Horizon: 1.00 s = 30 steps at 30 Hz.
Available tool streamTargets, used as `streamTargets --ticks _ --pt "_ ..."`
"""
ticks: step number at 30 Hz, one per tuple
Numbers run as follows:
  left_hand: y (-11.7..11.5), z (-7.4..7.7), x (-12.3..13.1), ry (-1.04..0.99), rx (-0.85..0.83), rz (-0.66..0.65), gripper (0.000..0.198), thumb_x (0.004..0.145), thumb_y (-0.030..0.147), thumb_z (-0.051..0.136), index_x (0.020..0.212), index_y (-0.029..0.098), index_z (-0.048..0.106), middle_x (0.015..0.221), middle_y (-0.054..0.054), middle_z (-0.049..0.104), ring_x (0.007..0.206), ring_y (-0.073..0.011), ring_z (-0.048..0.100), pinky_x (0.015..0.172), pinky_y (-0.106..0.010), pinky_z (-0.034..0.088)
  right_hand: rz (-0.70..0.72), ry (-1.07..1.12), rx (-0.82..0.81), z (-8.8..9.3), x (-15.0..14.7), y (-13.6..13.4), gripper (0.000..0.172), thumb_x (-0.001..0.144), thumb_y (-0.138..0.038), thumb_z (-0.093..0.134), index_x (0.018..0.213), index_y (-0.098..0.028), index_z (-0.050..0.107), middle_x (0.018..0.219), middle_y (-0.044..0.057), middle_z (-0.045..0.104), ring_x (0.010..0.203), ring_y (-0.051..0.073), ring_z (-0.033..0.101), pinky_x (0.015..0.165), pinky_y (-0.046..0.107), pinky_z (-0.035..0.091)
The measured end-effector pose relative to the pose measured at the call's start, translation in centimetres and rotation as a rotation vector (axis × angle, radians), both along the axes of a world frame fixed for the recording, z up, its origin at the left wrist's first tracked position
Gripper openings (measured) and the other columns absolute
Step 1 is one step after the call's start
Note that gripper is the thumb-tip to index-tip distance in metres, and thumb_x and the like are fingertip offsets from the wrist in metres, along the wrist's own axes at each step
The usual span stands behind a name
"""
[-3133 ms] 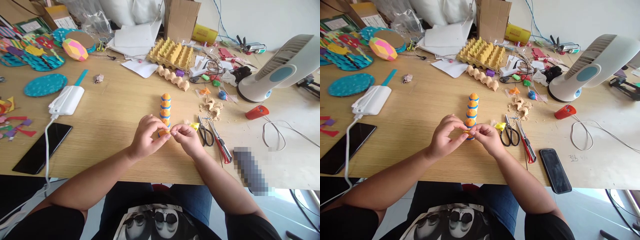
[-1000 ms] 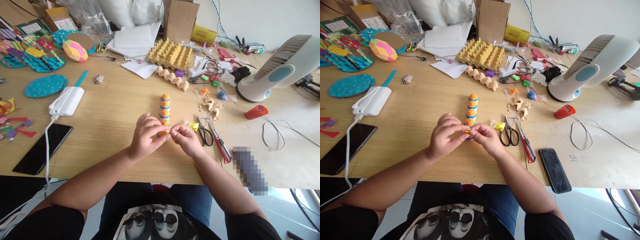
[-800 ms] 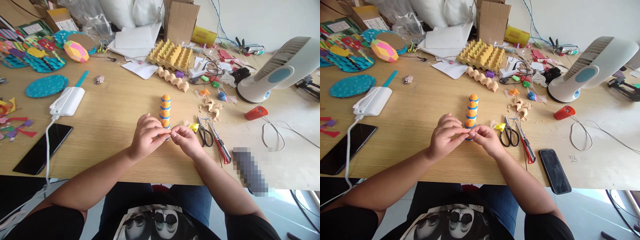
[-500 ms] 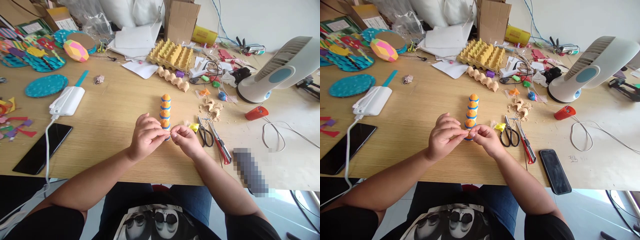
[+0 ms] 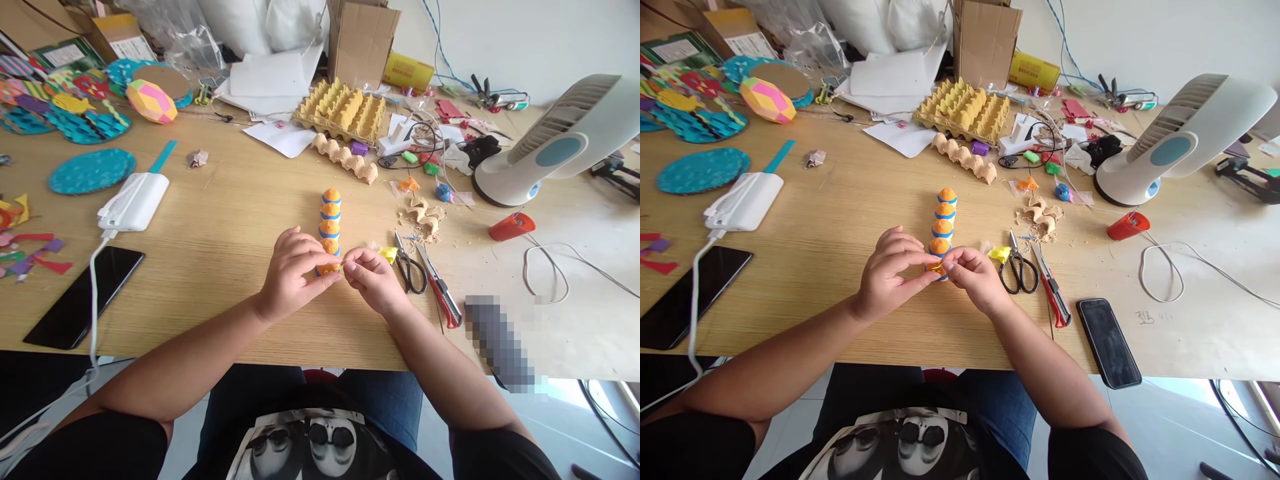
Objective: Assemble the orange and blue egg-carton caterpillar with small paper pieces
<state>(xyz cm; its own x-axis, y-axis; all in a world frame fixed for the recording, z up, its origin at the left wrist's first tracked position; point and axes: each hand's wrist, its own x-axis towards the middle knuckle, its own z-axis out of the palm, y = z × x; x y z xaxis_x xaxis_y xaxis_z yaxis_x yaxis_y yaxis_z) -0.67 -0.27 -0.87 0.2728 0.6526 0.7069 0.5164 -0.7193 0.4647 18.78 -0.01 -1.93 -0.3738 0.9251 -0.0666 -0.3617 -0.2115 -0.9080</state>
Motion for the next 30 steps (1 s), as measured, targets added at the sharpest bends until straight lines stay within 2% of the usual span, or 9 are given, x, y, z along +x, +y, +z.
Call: streamTargets --ticks 4,14,30 --pt "0.02 0.23 0.09 -0.023 0.015 -0.004 0.005 0.089 0.031 0.073 0.09 0.026 0.072 0.083 0.002 0.071 0.088 -0.0163 0.066 0.11 -0.044 0.041 0.0 0.003 -0.012 0.15 -0.04 -0.01 0.027 0.078 -0.04 0.082 0.082 -0.019 0.066 0.063 -0.005 0.051 0.052 0.006 0.035 0.048 0.022 0.022" --pt "0.14 0.34 0.0 -0.038 0.007 0.055 0.013 0.088 0.035 0.075 0.081 0.025 0.07 0.078 0.003 0.07 0.086 -0.0171 0.066 0.106 -0.043 0.042 0.001 0.028 -0.001 0.16 0.01 -0.06 0.023 0.079 -0.036 0.081 0.082 -0.019 0.066 0.061 -0.005 0.051 0.052 0.006 0.036 0.048 0.022 0.023" --pt "0.18 0.25 0.02 -0.01 0.003 0.07 0.011 0.089 0.034 0.074 0.082 0.026 0.073 0.077 0.002 0.071 0.084 -0.017 0.065 0.106 -0.044 0.042 -0.012 0.004 0.02 0.23 -0.05 -0.13 0.026 0.078 -0.039 0.081 0.081 -0.02 0.064 0.064 -0.005 0.051 0.052 0.007 0.035 0.047 0.023 0.024"
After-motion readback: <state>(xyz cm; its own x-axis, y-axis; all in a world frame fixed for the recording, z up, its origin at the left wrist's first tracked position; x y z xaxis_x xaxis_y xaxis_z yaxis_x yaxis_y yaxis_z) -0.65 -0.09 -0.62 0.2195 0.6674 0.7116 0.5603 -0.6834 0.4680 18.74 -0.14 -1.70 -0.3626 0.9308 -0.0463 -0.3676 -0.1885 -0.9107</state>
